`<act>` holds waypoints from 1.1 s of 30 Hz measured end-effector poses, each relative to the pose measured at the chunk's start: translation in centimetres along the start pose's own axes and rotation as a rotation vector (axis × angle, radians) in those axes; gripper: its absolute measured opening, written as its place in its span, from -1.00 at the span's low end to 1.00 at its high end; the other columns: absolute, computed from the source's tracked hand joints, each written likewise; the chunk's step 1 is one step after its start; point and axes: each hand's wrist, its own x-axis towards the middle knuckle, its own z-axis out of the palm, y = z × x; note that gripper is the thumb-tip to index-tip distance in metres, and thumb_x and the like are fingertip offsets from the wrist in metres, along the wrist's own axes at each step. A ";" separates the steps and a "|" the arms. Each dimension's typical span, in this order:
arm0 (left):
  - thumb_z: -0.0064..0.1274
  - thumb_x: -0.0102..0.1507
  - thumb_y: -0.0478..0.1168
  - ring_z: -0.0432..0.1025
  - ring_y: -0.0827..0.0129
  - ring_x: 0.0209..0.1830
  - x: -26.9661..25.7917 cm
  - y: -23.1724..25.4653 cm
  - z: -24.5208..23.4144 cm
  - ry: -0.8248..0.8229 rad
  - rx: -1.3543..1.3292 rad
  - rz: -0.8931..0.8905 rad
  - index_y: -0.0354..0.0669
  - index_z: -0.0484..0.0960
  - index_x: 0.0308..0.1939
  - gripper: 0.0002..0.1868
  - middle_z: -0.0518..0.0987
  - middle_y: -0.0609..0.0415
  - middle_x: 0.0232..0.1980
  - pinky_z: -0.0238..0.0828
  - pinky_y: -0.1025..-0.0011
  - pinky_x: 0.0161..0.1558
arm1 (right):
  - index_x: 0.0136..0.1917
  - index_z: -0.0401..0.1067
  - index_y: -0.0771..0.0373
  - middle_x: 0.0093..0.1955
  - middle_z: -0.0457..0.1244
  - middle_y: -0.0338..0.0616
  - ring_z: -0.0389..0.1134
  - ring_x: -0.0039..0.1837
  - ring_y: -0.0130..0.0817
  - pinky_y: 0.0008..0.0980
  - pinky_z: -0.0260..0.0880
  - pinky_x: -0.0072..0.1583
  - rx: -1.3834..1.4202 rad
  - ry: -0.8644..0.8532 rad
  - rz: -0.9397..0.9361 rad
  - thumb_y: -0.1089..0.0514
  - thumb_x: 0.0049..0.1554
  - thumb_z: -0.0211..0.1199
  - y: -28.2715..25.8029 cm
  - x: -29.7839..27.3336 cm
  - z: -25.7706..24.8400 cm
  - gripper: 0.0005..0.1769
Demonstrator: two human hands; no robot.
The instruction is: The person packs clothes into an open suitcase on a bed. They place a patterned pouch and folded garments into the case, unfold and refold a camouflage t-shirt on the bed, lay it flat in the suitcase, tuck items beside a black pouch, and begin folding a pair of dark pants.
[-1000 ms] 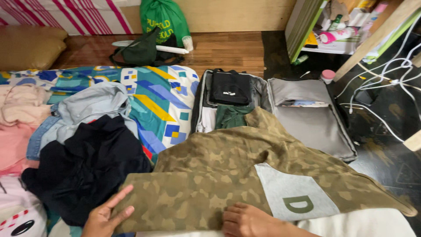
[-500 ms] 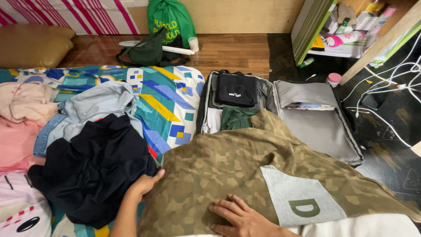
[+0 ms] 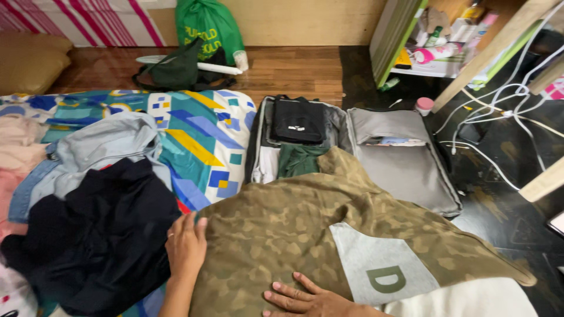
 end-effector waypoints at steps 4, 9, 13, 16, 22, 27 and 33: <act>-0.03 0.24 0.26 0.03 -0.12 0.54 -2.2 2.9 -0.9 -0.261 -0.033 0.255 0.02 0.36 0.44 -0.24 0.24 -0.07 0.53 0.00 -0.10 0.33 | 0.76 -0.17 -0.04 0.82 -0.34 -0.04 -0.41 0.80 -0.04 0.28 -0.37 0.59 0.702 -0.137 0.133 -0.08 0.37 -0.02 2.5 -2.5 -1.8 -0.21; -0.11 0.22 0.45 -0.17 0.09 0.61 -2.8 4.1 -1.3 -0.744 0.115 0.023 0.20 0.11 0.61 -0.05 -0.01 0.07 0.63 -0.17 0.00 0.48 | 0.63 -0.01 -0.06 0.72 -0.23 -0.10 -0.36 0.72 -0.05 0.20 -0.38 0.55 0.695 -0.071 0.602 -0.17 0.18 0.29 8.4 -11.0 -3.7 -0.12; -0.02 0.23 0.44 0.03 -0.06 0.56 -0.7 6.4 -0.7 -0.727 0.359 0.104 0.10 0.37 0.41 -0.18 0.21 -0.10 0.54 0.00 0.08 0.48 | 0.66 -0.17 -0.08 0.71 -0.29 -0.19 -0.40 0.71 -0.20 0.01 -0.31 0.57 0.491 -0.416 1.026 -0.40 0.22 -0.04 11.4 -19.3 -3.9 -0.11; 0.14 0.22 0.29 0.49 0.02 0.21 0.6 10.8 1.7 -0.515 -0.053 0.244 -0.05 0.57 0.25 -0.32 0.63 -0.13 0.15 0.44 0.14 0.23 | 0.66 -0.17 -0.09 0.71 -0.26 -0.22 -0.32 0.71 -0.22 -0.11 -0.26 0.60 0.595 -0.615 1.166 -0.54 0.21 -0.18 12.0 -24.2 -3.3 -0.08; 0.18 0.31 0.02 0.57 0.31 -0.30 0.2 22.0 8.2 -1.351 -1.350 -0.658 -0.24 0.56 0.01 -0.60 0.68 -0.06 -0.15 0.47 0.45 -0.40 | 0.18 0.60 0.03 0.10 0.47 -0.02 0.50 0.12 -0.09 -0.19 0.46 0.21 0.646 -0.599 1.431 -0.34 0.24 0.01 15.4 -27.7 1.2 -0.43; 0.01 0.38 -0.10 0.63 0.14 -0.09 -1.1 28.5 12.8 -1.426 -1.614 -0.994 -0.24 0.42 -0.04 -0.73 0.68 -0.21 -0.02 0.62 0.43 -0.22 | 0.00 0.66 0.20 -0.29 0.46 -0.11 0.46 -0.33 -0.26 -0.29 0.47 -0.22 0.766 0.035 1.436 -0.02 0.17 0.26 22.5 -24.1 7.1 -0.69; -0.14 0.42 -0.17 0.61 0.09 0.02 -2.9 31.1 14.3 -1.393 -1.790 -1.161 -0.62 0.44 0.11 -0.57 0.65 -0.30 0.06 0.64 0.47 -0.08 | 0.08 0.58 0.23 -0.36 0.41 -0.08 0.29 -0.47 -0.39 -0.36 0.27 -0.42 1.195 -0.034 1.788 0.08 0.19 0.27 23.4 -19.5 9.8 -0.75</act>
